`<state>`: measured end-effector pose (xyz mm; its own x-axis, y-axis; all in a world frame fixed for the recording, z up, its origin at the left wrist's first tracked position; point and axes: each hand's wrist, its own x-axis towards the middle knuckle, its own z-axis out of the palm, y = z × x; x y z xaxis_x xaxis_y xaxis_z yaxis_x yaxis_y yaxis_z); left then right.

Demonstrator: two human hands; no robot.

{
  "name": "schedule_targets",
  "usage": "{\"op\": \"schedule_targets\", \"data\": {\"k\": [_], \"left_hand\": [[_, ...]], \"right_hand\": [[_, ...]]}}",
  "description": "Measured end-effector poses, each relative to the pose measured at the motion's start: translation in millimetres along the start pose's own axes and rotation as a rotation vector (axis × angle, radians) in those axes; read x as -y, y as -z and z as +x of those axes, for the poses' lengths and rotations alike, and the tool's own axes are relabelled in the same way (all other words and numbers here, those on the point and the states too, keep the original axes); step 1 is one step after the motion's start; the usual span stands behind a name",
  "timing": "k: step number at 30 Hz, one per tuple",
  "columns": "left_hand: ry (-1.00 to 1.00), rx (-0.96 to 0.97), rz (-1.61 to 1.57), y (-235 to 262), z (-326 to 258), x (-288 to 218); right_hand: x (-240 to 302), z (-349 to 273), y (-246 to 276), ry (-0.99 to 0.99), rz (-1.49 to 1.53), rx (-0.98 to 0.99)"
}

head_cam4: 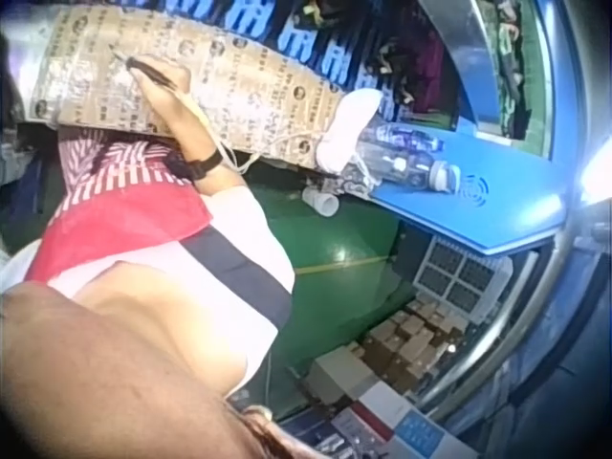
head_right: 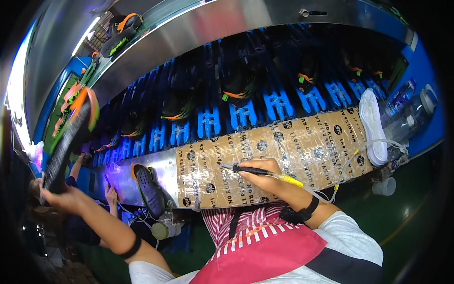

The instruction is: Applying a coating or finish to the edges and bottom of shoe soles using a specialized handheld brush tool.

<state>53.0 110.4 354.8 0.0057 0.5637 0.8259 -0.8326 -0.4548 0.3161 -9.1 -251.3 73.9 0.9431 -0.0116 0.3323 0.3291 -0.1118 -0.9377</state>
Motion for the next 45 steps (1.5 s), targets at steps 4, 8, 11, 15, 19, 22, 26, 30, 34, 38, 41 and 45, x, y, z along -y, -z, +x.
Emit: {"op": "schedule_targets", "data": {"k": [4,8,11,15,19,22,26,30,34,38,41,45], "left_hand": [[0.214,0.053,0.074,-73,41,73],[0.220,0.475,0.515,-96,51,165],[0.081,0.415,0.850,-94,72,199],[0.094,0.549,0.982,-115,74,210],[0.049,0.741,0.936,-132,58,203],[0.020,0.773,0.940,-132,57,204],[0.049,0.801,0.995,-138,65,211],[0.095,0.840,1.213,-153,70,213],[-0.002,0.603,1.129,-155,64,225],[0.256,0.366,0.921,-149,82,242],[0.184,0.456,0.977,-149,95,255],[0.089,0.578,1.047,-153,101,273]], "right_hand": [[9,6,1,-0.003,0.019,0.005],[13,12,4,-0.028,-0.015,0.011],[16,13,4,-0.073,-0.027,0.003],[3,17,8,-0.119,0.002,-0.017],[-1,23,5,-0.080,0.029,-0.022],[2,27,4,-0.194,-0.007,0.035],[-1,32,1,-0.266,0.015,0.060],[-7,38,-5,-0.249,0.005,0.052],[-11,43,-10,-0.238,-0.010,0.075],[-11,45,-10,-0.272,-0.002,0.084],[-9,48,-9,-0.337,0.010,0.131],[-20,49,-13,-0.337,-0.025,0.132]]}}
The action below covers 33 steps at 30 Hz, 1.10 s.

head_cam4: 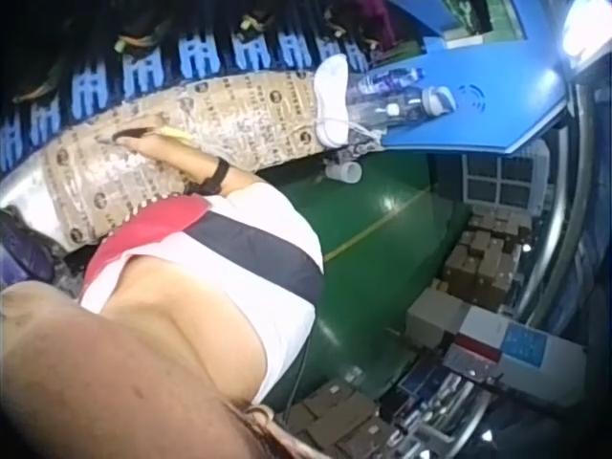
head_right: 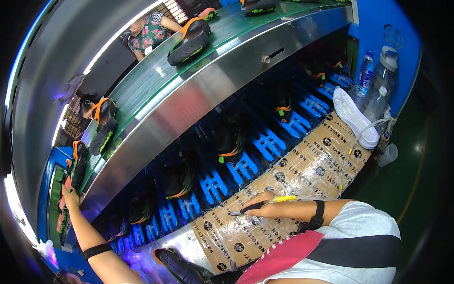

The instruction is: Applying a coating or finish to the edges and bottom of shoe soles using a specialized handheld brush tool.

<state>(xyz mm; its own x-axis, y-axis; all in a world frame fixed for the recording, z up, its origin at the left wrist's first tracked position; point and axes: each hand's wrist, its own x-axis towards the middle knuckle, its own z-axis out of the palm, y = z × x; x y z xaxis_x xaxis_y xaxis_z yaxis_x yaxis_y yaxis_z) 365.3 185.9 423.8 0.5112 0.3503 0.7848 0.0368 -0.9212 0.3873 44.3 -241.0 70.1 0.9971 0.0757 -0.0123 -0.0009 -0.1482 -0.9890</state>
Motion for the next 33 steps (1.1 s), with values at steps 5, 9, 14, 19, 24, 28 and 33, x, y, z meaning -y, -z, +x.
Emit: {"op": "schedule_targets", "data": {"k": [5,9,14,19,24,28,33], "left_hand": [[-0.135,0.067,0.164,-2,9,13],[-0.129,0.076,0.283,6,-9,14],[-0.090,0.038,0.312,15,11,44],[-0.348,0.042,0.053,42,-17,23],[-0.098,-0.337,-0.429,78,-82,-44],[0.751,-0.073,-0.938,95,-78,-37],[0.640,0.077,-1.262,120,-113,-13]], "right_hand": [[-4,5,-3,0.021,-0.014,-0.030],[-3,2,2,0.045,0.050,-0.028],[14,-4,8,-0.120,0.080,0.046],[9,-12,14,-0.083,0.050,0.007],[1,-22,18,-0.073,0.078,-0.005],[3,-26,14,0.163,0.030,-0.041],[12,-39,19,0.061,0.203,-0.112]]}}
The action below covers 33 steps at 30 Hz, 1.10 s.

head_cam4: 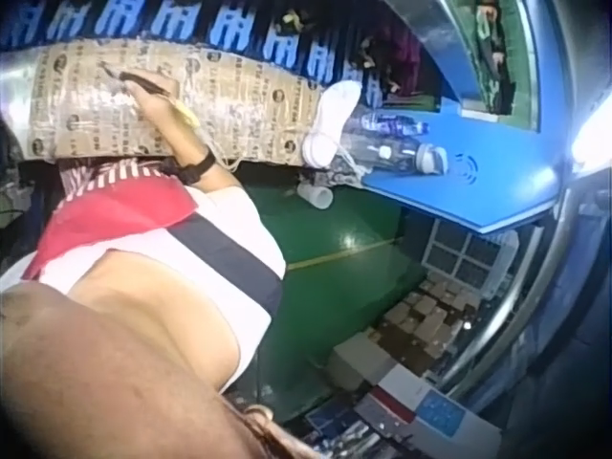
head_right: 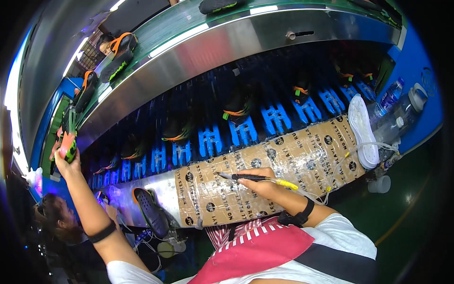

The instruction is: Applying a coating or finish to the edges and bottom of shoe soles using a specialized handheld brush tool.

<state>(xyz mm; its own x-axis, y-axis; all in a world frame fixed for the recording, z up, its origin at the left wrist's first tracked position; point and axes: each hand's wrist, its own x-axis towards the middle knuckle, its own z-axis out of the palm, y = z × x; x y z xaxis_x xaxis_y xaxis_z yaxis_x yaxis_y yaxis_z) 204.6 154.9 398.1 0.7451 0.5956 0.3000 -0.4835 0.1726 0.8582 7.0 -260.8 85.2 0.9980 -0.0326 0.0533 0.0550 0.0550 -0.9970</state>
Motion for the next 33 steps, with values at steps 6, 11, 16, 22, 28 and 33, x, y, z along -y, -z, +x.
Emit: {"op": "schedule_targets", "data": {"k": [6,11,16,22,28,33], "left_hand": [[-0.155,0.044,0.060,49,-164,37],[0.072,-0.028,0.145,113,-297,63],[0.622,0.115,0.192,160,-370,108],[1.079,-0.035,-0.222,142,-386,131],[1.138,0.316,-0.498,130,-398,173],[1.113,0.172,-0.599,131,-410,180]], "right_hand": [[-13,-7,11,0.002,0.208,-0.052],[-3,-14,13,-0.032,0.387,0.015],[-10,-28,18,-0.066,0.407,0.063],[-13,-42,23,-0.032,0.445,0.154],[-4,-48,26,-0.042,0.555,0.189],[-6,-54,27,-0.054,0.524,0.171]]}}
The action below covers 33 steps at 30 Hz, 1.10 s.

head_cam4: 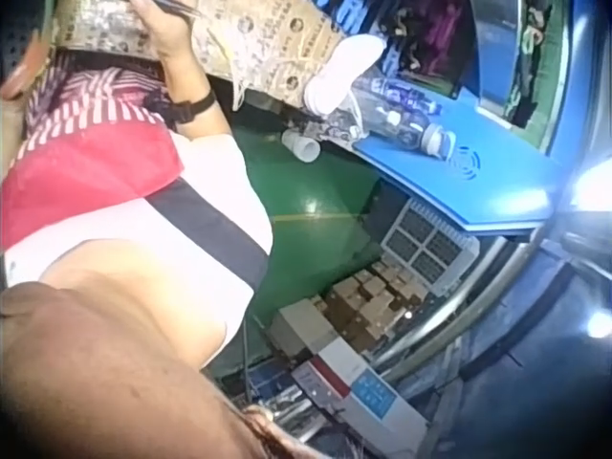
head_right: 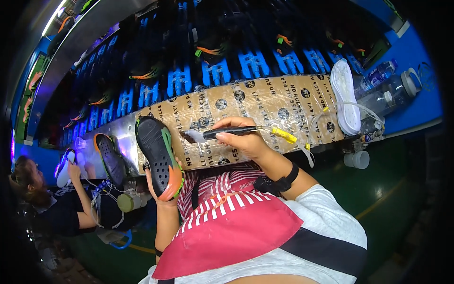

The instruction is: Applying a coating or finish to the edges and bottom of shoe soles using a specialized handheld brush tool.

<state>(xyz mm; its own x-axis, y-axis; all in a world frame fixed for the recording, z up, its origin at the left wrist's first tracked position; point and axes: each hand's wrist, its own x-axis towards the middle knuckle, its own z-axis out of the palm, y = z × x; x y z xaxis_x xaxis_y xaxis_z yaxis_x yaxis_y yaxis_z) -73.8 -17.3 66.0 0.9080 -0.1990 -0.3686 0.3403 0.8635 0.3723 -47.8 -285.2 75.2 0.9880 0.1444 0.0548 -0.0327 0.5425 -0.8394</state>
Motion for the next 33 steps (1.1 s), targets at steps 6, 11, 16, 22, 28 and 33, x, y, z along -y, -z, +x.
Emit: {"op": "schedule_targets", "data": {"k": [6,11,16,22,28,33], "left_hand": [[0.008,0.092,0.095,12,-17,4],[-0.065,0.194,0.171,15,-21,5],[-0.037,0.247,0.131,16,-16,6],[0.031,0.282,0.139,-2,-14,21],[0.127,0.225,0.114,-8,-16,28],[0.135,0.294,0.181,1,-13,28]], "right_hand": [[1,0,-12,-0.004,-0.116,0.002],[1,2,-24,-0.028,-0.174,0.022],[14,1,-47,0.040,-0.323,0.033],[29,6,-80,0.218,-0.482,0.170],[31,23,-100,0.802,-0.800,0.056],[25,32,-107,1.011,-0.999,0.000]]}}
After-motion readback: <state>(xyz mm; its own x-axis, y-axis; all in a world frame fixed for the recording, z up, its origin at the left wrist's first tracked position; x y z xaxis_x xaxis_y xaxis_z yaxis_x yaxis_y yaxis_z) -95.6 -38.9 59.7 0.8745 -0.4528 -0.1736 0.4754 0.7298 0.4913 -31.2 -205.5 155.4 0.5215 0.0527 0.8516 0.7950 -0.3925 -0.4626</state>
